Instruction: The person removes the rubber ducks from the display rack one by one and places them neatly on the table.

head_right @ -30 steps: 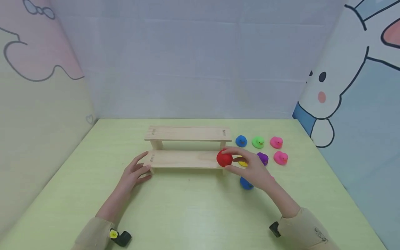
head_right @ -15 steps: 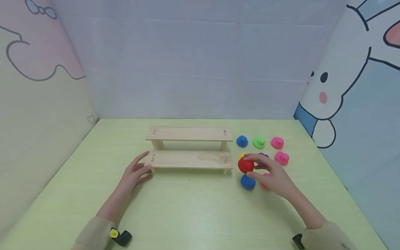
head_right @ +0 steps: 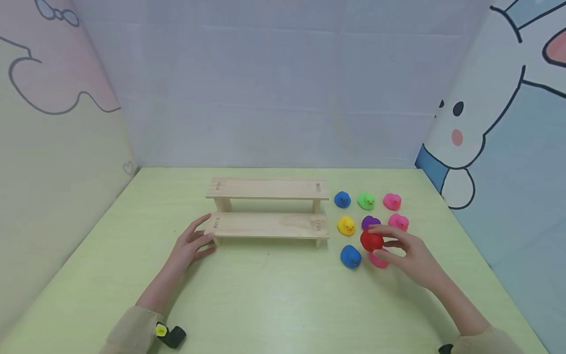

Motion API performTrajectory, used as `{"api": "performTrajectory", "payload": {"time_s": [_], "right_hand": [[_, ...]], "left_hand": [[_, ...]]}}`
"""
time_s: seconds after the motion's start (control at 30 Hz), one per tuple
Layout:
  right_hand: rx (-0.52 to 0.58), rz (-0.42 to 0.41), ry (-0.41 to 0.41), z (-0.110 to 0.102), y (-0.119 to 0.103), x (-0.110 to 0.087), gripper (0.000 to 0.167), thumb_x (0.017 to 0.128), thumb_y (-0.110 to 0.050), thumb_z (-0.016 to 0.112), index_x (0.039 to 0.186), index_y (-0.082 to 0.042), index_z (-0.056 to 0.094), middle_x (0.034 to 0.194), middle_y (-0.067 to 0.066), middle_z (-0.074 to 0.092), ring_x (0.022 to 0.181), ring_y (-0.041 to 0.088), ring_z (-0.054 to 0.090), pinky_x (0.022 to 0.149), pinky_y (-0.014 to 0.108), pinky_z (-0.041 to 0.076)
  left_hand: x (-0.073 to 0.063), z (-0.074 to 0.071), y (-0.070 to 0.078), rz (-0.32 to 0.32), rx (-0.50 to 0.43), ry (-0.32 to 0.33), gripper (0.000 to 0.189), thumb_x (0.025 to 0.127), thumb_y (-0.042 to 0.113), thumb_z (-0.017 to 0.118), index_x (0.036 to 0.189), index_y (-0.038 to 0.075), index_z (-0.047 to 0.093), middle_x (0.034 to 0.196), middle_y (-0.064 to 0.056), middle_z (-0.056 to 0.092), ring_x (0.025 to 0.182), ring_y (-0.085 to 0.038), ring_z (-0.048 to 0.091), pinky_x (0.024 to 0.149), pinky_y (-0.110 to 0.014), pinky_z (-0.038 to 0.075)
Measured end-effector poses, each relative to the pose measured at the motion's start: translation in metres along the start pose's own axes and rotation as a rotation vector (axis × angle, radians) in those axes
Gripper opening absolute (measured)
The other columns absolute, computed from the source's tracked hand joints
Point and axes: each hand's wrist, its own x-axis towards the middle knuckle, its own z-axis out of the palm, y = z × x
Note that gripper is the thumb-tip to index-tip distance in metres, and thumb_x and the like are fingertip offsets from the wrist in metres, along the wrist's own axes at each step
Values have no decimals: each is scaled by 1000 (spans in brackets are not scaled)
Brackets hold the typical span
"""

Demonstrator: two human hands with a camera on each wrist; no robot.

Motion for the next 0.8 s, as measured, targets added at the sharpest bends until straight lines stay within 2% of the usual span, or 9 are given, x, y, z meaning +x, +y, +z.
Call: {"api": "performTrajectory", "payload": {"time_s": [0.47, 0.67, 0.8], "right_hand": [[-2, 12, 15, -24, 32, -9, 46, 88, -3, 70, 132, -3, 56, 120, -34, 53, 106, -17, 50, 76, 9, 54], [17, -15, 19, -31, 43, -16, 43, 89, 1, 68, 131, 2, 56, 121, -32, 56, 106, -16, 52, 76, 8, 54], [4, 15, 12, -35, 51, -19, 42, 90, -1, 68, 130, 2, 56, 118, -34, 55, 104, -18, 51, 75, 8, 54]], "left_hand": [[-3, 1, 1, 9, 6, -10, 59, 99, 22, 60, 152, 32, 36, 133, -16, 54, 108, -18, 63, 97, -40, 57], [-2, 1, 1, 4, 11, -6, 59, 99, 22, 60, 151, 33, 36, 135, -18, 53, 107, -20, 66, 96, -39, 57], [-2, 0, 2, 4, 15, -3, 59, 99, 22, 60, 151, 33, 36, 136, -18, 53, 108, -20, 65, 96, -39, 57]]}}
